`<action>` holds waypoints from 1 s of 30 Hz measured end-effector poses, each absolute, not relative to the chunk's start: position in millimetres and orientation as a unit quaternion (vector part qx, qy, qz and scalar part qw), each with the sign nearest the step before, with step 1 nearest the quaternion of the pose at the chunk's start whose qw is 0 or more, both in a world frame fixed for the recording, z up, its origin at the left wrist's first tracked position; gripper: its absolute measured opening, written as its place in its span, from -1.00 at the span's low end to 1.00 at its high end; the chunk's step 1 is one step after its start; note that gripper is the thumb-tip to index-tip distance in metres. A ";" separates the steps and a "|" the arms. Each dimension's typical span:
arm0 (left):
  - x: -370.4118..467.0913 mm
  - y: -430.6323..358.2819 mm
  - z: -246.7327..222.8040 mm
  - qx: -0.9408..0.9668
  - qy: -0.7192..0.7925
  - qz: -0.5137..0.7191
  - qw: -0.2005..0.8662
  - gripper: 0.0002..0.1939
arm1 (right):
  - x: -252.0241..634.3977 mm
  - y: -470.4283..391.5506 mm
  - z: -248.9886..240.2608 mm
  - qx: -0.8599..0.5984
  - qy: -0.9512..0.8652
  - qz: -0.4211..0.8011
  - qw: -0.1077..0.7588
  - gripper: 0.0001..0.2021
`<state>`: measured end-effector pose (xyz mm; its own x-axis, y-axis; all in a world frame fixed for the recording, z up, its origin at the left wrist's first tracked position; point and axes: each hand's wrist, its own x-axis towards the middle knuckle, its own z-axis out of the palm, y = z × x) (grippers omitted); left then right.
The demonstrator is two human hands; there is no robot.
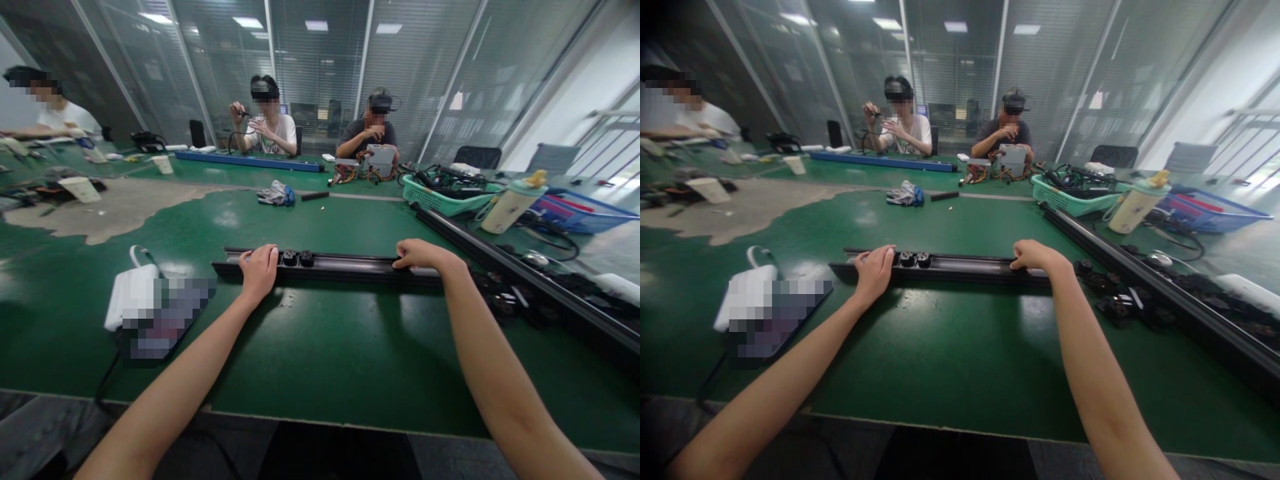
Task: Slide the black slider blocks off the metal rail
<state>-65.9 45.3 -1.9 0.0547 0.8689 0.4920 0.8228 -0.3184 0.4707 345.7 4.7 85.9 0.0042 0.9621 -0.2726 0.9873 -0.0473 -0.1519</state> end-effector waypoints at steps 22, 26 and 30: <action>-63.6 44.9 -0.9 0.727 0.581 0.365 0.027 -0.52 | 369.6 8.8 80.4 0.702 0.689 -0.171 0.046 -0.69; -63.2 44.9 -1.0 0.726 0.583 0.365 0.026 -0.52 | 368.8 7.5 81.8 0.706 0.685 -0.175 0.046 -0.72; -63.9 44.3 -0.8 0.727 0.580 0.368 0.028 -0.52 | 368.1 5.8 83.6 0.704 0.687 -0.174 0.047 -0.71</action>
<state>-63.9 44.3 -0.8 0.0576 0.8634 0.5013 0.8216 -0.3263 0.4675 368.1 5.8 83.6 -0.0039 0.9507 -0.3102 0.9836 -0.0523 -0.1726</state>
